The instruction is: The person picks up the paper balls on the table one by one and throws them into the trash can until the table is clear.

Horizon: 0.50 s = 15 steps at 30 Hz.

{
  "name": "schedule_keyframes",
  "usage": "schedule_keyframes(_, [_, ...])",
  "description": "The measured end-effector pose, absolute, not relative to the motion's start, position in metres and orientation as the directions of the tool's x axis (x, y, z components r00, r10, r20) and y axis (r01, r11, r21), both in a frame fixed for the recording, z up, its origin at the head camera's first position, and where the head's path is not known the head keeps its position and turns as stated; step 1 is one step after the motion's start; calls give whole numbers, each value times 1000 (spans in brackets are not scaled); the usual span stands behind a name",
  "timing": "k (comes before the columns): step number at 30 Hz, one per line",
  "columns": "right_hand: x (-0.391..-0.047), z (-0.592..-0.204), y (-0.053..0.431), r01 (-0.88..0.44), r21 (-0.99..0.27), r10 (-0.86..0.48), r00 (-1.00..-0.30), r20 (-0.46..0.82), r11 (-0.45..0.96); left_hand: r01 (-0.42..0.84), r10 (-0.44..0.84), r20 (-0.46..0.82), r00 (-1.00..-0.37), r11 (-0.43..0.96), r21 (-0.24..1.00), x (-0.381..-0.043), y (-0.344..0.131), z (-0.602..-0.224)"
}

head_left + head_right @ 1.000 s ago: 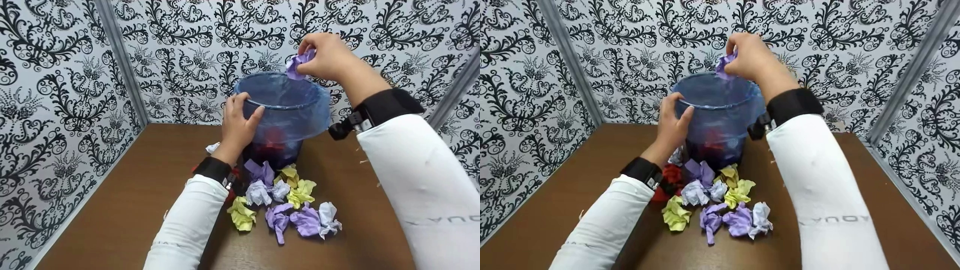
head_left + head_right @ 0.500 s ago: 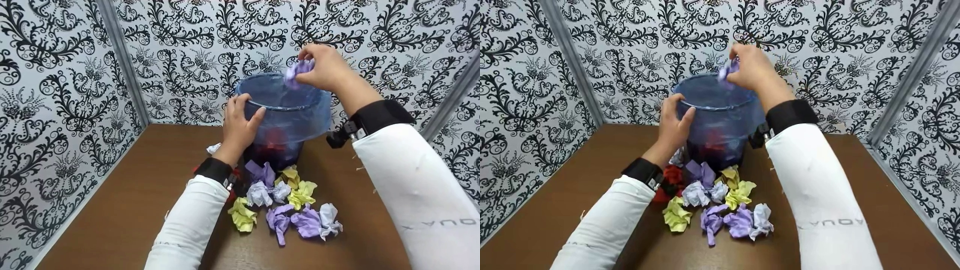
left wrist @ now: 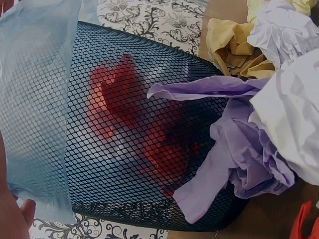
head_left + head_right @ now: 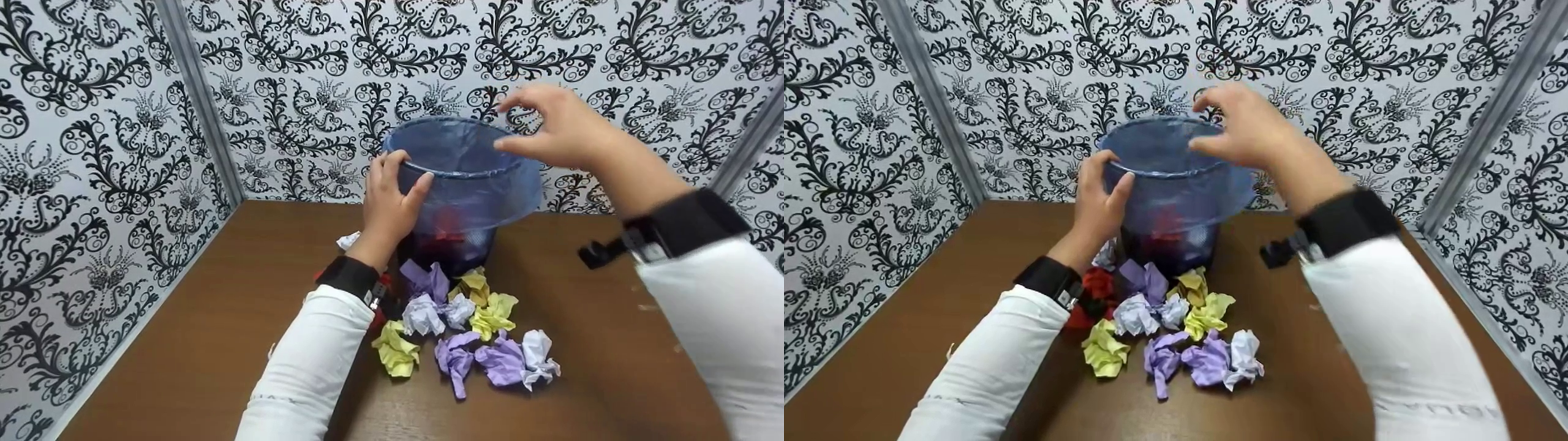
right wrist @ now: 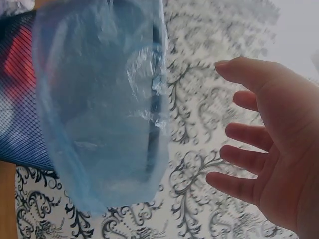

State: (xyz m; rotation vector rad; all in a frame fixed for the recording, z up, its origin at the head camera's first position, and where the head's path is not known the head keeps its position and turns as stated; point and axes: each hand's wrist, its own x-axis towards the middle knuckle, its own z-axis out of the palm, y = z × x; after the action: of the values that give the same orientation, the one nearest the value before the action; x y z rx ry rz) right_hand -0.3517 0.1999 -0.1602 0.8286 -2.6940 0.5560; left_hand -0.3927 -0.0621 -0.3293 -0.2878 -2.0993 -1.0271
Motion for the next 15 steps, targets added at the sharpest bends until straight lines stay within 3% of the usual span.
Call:
schedule_keyframes(9, [-302, -218, 232, -813, -138, -671, -552, 496, 566, 488, -124, 717, -686, 652, 580, -392, -63, -330])
schedule_keyframes(12, [-293, -251, 244, -827, -122, -705, -536, 464, 549, 489, -122, 719, -684, 654, 576, -393, -63, -330])
schedule_keyframes(15, [-285, -285, 254, -777, -182, -695, -624, 359, 603, 501, -120, 724, -679, 645, 577, -393, -63, -330])
